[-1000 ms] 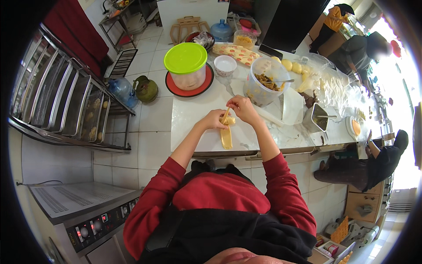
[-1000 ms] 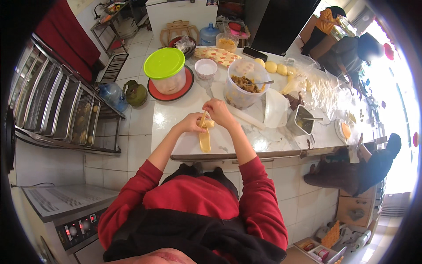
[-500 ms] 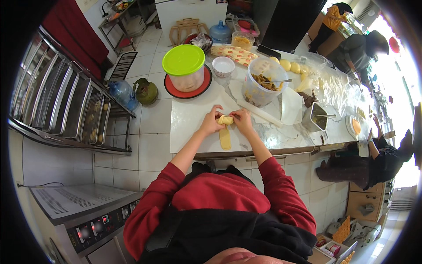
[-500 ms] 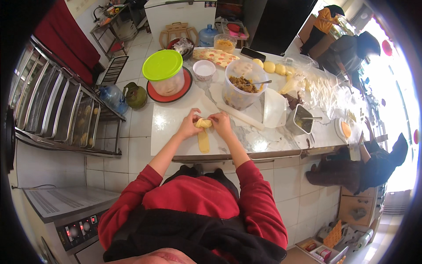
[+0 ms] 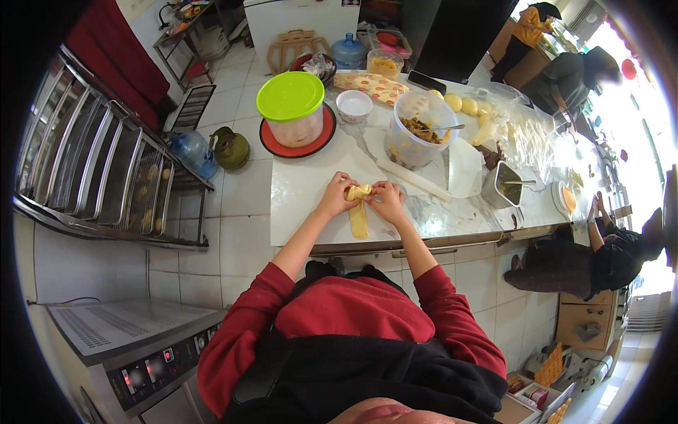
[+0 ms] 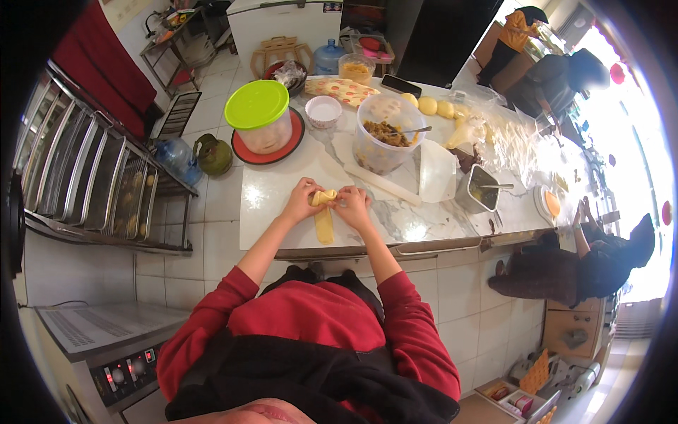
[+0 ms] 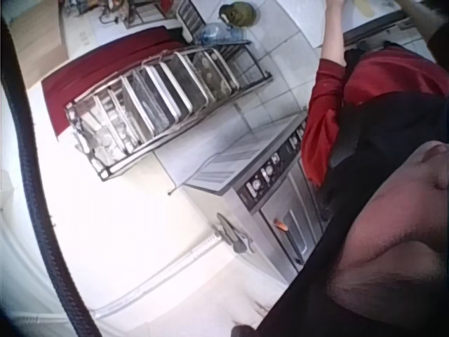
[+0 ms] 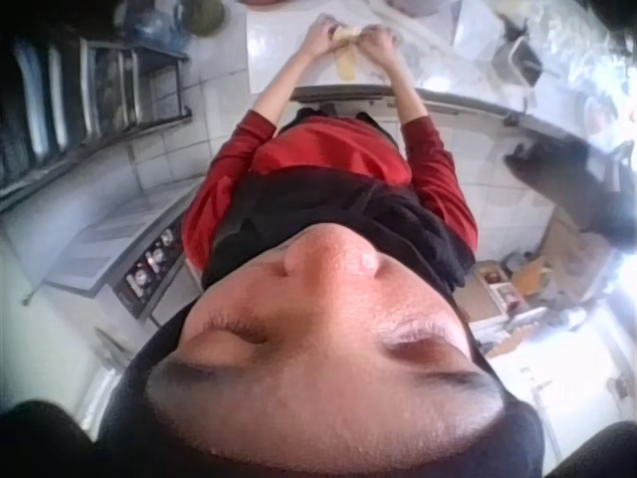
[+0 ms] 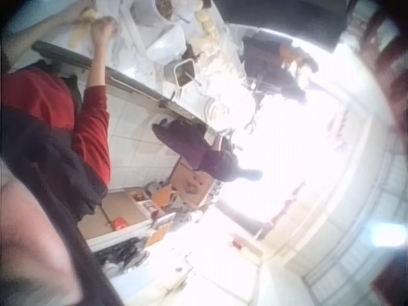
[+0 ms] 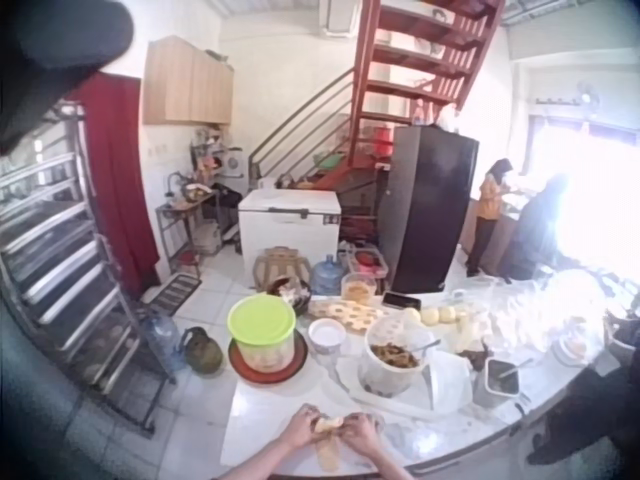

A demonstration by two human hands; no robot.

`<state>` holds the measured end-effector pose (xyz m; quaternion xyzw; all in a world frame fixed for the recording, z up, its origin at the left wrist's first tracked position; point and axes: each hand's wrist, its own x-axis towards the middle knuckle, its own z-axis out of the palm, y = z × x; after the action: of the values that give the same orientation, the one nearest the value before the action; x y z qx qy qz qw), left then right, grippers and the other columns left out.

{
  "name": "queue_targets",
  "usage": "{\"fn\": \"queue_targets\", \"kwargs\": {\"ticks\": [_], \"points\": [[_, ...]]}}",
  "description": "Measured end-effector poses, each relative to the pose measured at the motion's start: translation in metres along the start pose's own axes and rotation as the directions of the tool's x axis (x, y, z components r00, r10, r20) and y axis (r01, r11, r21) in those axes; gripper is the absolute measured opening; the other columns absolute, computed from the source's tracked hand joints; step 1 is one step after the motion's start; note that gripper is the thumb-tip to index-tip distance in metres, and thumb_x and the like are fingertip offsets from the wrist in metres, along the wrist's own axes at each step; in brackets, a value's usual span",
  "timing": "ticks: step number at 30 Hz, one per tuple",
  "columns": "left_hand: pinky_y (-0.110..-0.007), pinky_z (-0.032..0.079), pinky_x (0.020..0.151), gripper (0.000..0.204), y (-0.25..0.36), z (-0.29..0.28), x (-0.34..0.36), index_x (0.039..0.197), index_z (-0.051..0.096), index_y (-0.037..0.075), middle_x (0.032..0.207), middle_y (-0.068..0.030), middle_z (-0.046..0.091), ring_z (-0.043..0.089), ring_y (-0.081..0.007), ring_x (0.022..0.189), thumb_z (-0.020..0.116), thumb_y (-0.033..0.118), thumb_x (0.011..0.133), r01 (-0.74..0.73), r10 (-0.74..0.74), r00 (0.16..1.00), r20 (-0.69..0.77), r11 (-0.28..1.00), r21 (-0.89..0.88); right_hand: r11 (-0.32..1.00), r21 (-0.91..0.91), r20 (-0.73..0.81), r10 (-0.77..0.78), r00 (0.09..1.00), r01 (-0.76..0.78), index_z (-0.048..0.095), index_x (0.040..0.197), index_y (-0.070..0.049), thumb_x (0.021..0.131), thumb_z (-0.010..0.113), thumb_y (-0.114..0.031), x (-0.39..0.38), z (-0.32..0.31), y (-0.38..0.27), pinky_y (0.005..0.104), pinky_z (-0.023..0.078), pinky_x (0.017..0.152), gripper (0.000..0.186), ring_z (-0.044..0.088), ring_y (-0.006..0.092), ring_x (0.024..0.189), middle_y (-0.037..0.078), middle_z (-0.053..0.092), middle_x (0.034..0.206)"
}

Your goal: The person flattens dough, adds filling from a container, folds the dough around the filling, and places the shaped pastry onto a tray. The person then flattens more dough portions using a rolling pin and folds them by hand.

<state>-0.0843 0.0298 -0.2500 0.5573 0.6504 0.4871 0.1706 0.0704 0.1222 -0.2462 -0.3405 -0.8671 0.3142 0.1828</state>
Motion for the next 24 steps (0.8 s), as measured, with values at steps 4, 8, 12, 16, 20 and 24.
{"fn": "queue_targets", "kwargs": {"ticks": [4,8,12,16,20,24], "points": [[-0.035,0.046,0.071,0.036,0.004,-0.004,-0.002,0.084,0.063,0.005,0.083,-0.0080,0.053,0.054,-0.0258,0.080,0.077,0.020,0.055,-0.010,-0.001,0.999,0.047,0.973,0.229,0.997,-0.067,-0.008,0.044,0.999,-0.044,0.065,0.080,-0.011,0.070,0.069,-0.032,-0.004,-0.002,0.002,0.0402,0.023,0.086,0.024,0.039,0.0232,0.102,0.001,0.052,0.100],[-0.036,0.042,0.077,0.042,0.000,-0.003,-0.004,0.085,0.063,0.004,0.083,-0.0083,0.053,0.052,-0.0264,0.081,0.079,0.026,0.053,-0.013,-0.008,0.997,0.072,0.961,0.276,0.998,-0.044,-0.045,0.047,0.998,-0.049,0.064,0.077,-0.011,0.067,0.071,-0.031,-0.004,-0.003,-0.004,0.0411,0.025,0.083,0.023,0.040,0.0240,0.100,0.000,0.052,0.097],[-0.035,0.042,0.079,0.044,0.008,-0.004,0.000,0.086,0.064,0.004,0.086,-0.0079,0.055,0.053,-0.0258,0.082,0.079,0.029,0.052,0.016,-0.047,0.994,0.101,0.957,0.290,0.991,-0.133,-0.073,-0.022,0.997,0.012,0.064,0.081,-0.012,0.064,0.073,-0.029,-0.005,-0.004,0.003,0.0415,0.026,0.082,0.026,0.041,0.0244,0.099,0.002,0.052,0.097],[-0.035,0.042,0.079,0.048,0.013,-0.026,-0.003,0.097,0.060,0.004,0.088,-0.0084,0.057,0.054,-0.0250,0.083,0.078,0.023,0.057,0.152,-0.152,0.970,0.190,0.988,0.018,0.981,-0.192,0.010,0.023,1.000,-0.021,0.064,0.086,-0.010,0.064,0.073,-0.025,-0.002,-0.022,-0.014,0.0417,0.030,0.084,0.028,0.044,0.0263,0.101,0.004,0.053,0.103],[-0.035,0.043,0.082,0.052,0.013,-0.031,0.002,0.112,0.052,0.005,0.088,-0.0109,0.059,0.056,-0.0267,0.087,0.071,0.009,0.064,0.244,-0.243,0.900,0.362,0.969,0.045,0.966,0.225,0.083,-0.150,0.985,0.128,0.063,0.090,-0.007,0.065,0.069,-0.015,0.013,-0.020,-0.008,0.0388,0.038,0.086,0.027,0.047,0.0305,0.103,0.008,0.053,0.110],[-0.033,0.042,0.084,0.052,0.010,-0.025,-0.005,0.114,0.050,0.006,0.098,-0.0118,0.058,0.054,-0.0274,0.093,0.067,0.003,0.065,0.079,-0.155,0.926,0.343,0.971,0.226,0.959,0.259,0.237,-0.181,0.955,0.117,0.057,0.103,-0.006,0.066,0.067,-0.010,0.013,-0.019,-0.009,0.0387,0.038,0.089,0.038,0.049,0.0318,0.102,0.011,0.055,0.109]]}}
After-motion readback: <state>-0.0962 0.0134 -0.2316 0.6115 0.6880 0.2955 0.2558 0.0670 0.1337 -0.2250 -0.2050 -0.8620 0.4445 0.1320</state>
